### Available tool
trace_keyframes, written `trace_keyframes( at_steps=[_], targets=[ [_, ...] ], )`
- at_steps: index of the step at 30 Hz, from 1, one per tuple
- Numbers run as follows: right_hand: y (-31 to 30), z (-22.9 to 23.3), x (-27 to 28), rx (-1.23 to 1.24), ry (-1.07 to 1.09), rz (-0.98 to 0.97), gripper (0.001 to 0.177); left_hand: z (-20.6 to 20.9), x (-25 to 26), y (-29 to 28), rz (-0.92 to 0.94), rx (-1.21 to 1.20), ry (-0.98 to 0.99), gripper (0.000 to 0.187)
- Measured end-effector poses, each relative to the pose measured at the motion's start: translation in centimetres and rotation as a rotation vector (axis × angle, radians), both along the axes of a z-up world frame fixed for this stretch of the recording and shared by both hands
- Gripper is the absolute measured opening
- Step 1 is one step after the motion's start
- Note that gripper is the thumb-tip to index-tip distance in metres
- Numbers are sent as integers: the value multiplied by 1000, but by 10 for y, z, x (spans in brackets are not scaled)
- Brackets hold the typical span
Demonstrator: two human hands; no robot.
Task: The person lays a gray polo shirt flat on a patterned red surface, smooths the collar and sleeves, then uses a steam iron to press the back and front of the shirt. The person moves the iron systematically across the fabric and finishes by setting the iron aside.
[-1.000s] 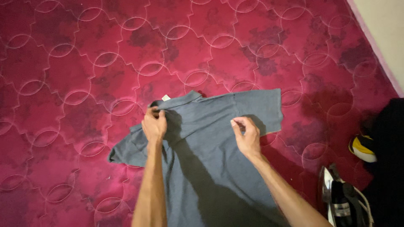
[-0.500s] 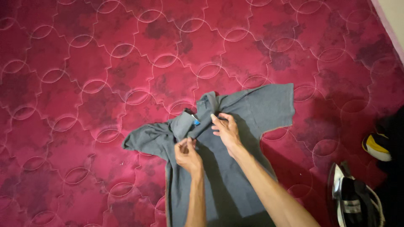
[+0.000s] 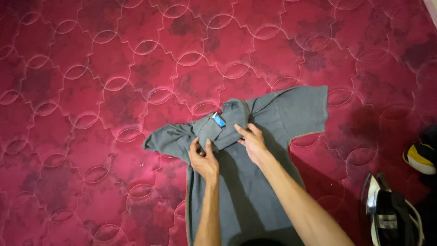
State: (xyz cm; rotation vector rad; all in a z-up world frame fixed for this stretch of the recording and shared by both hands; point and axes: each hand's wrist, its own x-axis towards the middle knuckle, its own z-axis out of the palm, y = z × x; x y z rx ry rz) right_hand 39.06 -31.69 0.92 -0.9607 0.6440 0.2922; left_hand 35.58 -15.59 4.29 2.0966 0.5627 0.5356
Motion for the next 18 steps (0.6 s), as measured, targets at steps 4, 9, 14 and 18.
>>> trace_keyframes(
  at_steps=[4, 9, 14, 18],
  targets=[
    [-9, 9, -15, 80, -25, -34, 22, -4, 1, 11, 45, -232, 218, 35],
    [-12, 19, -42, 106, -15, -37, 19, 16, -18, 2, -61, -327, 55, 61],
    [-15, 30, -71, 113, -3, -12, 17, 40, -44, -5, -210, -54, 67, 66],
    [-17, 32, -89, 108, 19, -9, 16, 37, -58, -2, -243, 83, 57, 53]
  ],
)
